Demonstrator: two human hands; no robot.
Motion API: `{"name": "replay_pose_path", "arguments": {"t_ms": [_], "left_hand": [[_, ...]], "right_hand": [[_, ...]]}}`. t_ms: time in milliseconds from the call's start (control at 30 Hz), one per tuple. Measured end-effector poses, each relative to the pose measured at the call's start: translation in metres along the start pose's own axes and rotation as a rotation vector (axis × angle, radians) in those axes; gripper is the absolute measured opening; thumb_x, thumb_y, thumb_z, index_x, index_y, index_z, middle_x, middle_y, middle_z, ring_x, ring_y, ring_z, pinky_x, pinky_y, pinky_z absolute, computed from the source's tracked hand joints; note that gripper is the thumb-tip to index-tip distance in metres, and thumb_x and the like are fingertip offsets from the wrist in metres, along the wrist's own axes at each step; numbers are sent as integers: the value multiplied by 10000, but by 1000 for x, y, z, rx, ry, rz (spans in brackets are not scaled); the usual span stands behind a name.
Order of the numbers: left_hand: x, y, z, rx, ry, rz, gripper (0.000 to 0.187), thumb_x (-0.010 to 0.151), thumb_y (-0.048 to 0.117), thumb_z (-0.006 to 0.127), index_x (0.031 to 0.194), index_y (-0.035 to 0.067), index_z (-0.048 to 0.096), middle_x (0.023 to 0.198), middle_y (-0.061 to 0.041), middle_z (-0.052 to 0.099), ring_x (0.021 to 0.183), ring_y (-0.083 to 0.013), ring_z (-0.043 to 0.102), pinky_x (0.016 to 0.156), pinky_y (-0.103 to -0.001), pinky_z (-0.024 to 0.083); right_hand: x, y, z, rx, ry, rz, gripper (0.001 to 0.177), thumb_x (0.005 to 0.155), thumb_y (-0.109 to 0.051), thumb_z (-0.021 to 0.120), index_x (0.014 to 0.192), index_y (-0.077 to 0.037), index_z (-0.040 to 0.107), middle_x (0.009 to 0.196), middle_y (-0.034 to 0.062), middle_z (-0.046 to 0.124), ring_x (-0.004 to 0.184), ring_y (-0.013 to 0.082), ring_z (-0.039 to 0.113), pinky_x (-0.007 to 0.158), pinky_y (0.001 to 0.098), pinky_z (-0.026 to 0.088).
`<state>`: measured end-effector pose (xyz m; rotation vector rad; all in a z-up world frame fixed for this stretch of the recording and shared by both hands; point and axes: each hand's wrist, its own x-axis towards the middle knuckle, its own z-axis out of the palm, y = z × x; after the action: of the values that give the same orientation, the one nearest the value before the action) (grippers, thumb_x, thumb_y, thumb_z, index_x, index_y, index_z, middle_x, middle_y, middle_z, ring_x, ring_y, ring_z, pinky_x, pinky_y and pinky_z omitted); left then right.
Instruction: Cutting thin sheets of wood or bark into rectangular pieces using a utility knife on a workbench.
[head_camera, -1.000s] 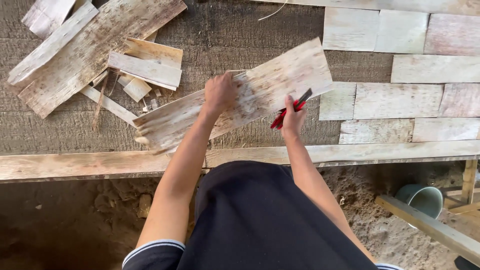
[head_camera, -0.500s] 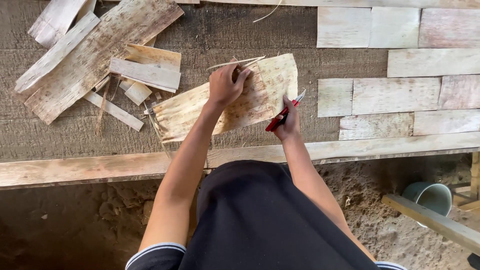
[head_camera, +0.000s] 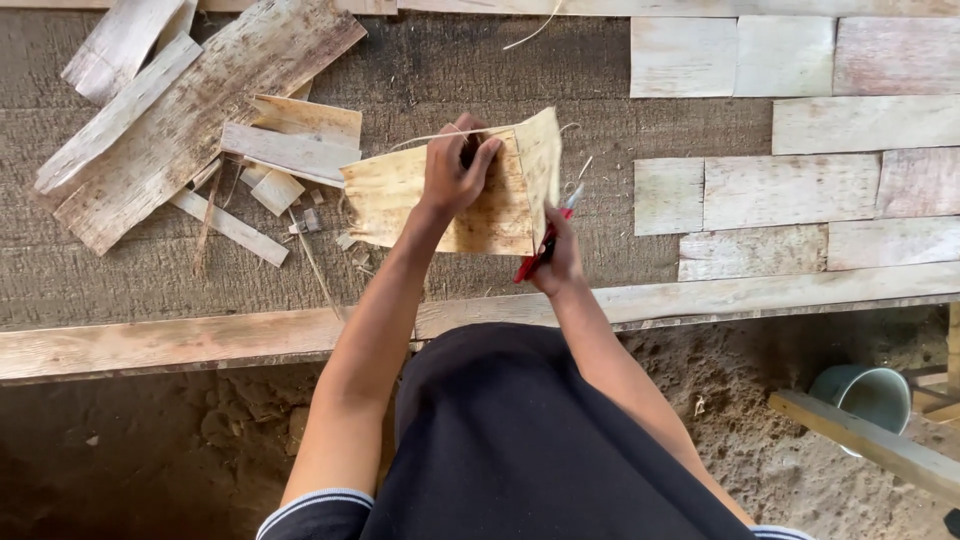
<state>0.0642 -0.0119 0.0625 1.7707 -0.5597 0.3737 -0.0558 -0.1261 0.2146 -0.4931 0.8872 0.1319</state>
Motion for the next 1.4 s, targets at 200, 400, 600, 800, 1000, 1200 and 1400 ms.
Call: {"name": "replay_pose_path", "arguments": {"t_ms": [200, 400, 600, 800, 1000, 1200, 1400], "left_hand": [[-3, -9, -18, 415, -185, -165, 318, 984, 471, 651, 906, 172, 573, 696, -109, 617, 681, -403, 668, 624, -508, 523], [-17, -39, -5, 680, -373, -322, 296, 992, 406, 625, 1027, 119, 686, 710, -132, 692, 667, -385, 727, 637, -517, 568], [-70, -106, 15, 676, -443, -429, 214, 946, 261, 662, 1101, 115, 646, 870, -158, 725, 791, -388, 738, 690, -554, 571], [-79, -119, 21, 814, -432, -420, 265, 955, 270, 679, 1169, 159, 567, 1051, -75, 681, 1032, -286, 659, 864, -485, 511], [-93, -129, 20, 870, -519, -495, 625, 907, 204, 793, 1411, 192, 425, 1378, -90, 437, 1310, -292, 432, 1082, -497, 381], [-70, -36, -6, 881, -818, -602, 686, 976, 420, 652, 1587, 263, 383, 1713, -102, 157, 1581, -335, 46, 1239, -625, 47], [-78, -39, -3, 884, -892, -664, 1063, 801, 559, 780, 1650, 336, 181, 1734, -37, -70, 1571, -329, -120, 1181, -712, -66]], "right_hand": [[85, -24, -91, -209, 172, -485, 395, 873, -229, 837, 999, -92, 489, 764, 23, 508, 584, 200, 586, 499, 282, 558], [130, -25, -141, -698, 106, -814, 335, 943, -280, 827, 875, -96, 555, 654, 96, 676, 510, 234, 717, 408, 312, 595], [140, -17, -145, -912, 124, -807, 395, 934, -324, 834, 763, -82, 574, 636, 127, 688, 483, 219, 704, 422, 314, 569], [146, -22, -124, -1085, 196, -577, 351, 970, -358, 752, 879, -44, 624, 763, 137, 714, 515, 183, 719, 419, 243, 604], [196, -30, -160, -1373, 179, -281, 356, 981, -334, 614, 914, 4, 704, 757, 150, 735, 574, 182, 731, 473, 259, 599], [220, -5, -155, -1760, -7, -187, 315, 927, -281, 622, 1073, -13, 703, 771, 129, 734, 671, 217, 755, 591, 329, 636], [145, 9, -33, -2120, -89, -208, 447, 1040, -316, 326, 1316, 13, 449, 1124, 376, 654, 1045, 541, 676, 927, 623, 546]]}}
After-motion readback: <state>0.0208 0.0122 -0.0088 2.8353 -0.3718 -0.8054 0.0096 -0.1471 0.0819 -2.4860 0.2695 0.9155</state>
